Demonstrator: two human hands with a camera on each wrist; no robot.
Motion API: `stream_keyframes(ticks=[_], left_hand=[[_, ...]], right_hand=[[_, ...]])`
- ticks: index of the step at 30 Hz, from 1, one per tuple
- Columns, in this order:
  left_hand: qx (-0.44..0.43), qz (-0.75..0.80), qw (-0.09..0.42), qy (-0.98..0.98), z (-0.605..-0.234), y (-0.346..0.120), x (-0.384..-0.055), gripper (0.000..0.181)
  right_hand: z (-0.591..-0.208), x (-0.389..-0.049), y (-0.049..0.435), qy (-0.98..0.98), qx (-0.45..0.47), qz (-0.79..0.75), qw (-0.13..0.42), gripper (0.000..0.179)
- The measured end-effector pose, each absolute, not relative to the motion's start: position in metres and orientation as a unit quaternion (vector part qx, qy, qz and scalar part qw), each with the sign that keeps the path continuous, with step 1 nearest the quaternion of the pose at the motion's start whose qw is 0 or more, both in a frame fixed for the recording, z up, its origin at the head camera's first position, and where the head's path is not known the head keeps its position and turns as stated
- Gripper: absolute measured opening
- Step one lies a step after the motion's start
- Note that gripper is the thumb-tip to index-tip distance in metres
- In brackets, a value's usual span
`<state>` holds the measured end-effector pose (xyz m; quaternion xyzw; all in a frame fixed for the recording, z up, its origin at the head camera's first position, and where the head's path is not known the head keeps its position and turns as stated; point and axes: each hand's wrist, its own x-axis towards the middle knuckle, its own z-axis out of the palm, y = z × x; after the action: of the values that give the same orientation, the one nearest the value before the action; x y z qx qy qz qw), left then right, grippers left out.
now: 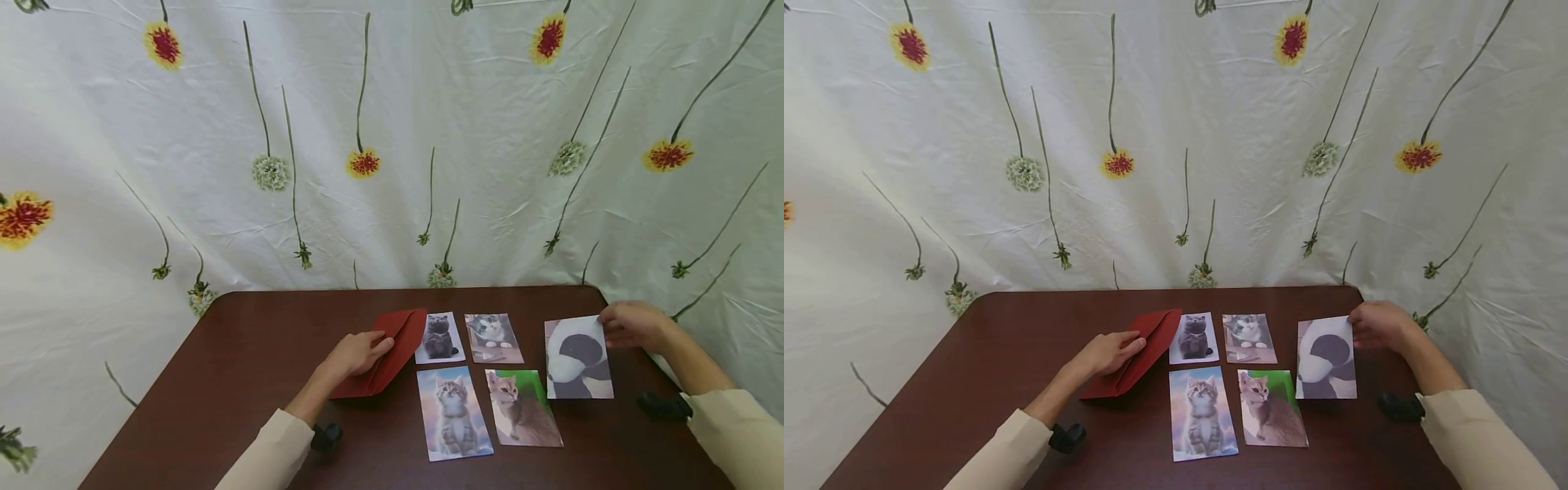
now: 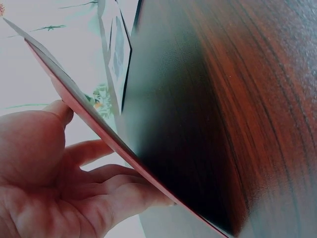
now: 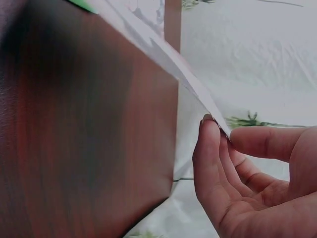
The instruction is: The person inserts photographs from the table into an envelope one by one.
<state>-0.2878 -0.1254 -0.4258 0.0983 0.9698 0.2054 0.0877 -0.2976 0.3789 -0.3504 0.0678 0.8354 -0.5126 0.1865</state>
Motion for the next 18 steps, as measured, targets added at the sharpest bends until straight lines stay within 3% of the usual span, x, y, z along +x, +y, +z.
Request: stream_keyframes(ticks=[18], left_hand=[[0.094,0.207,0.083,0.970,-0.427,-0.124,-0.286,0.056]], right_hand=[[-0.337,-0.309,0.295,0.819,0.005,-0.554,0.151,0.029]])
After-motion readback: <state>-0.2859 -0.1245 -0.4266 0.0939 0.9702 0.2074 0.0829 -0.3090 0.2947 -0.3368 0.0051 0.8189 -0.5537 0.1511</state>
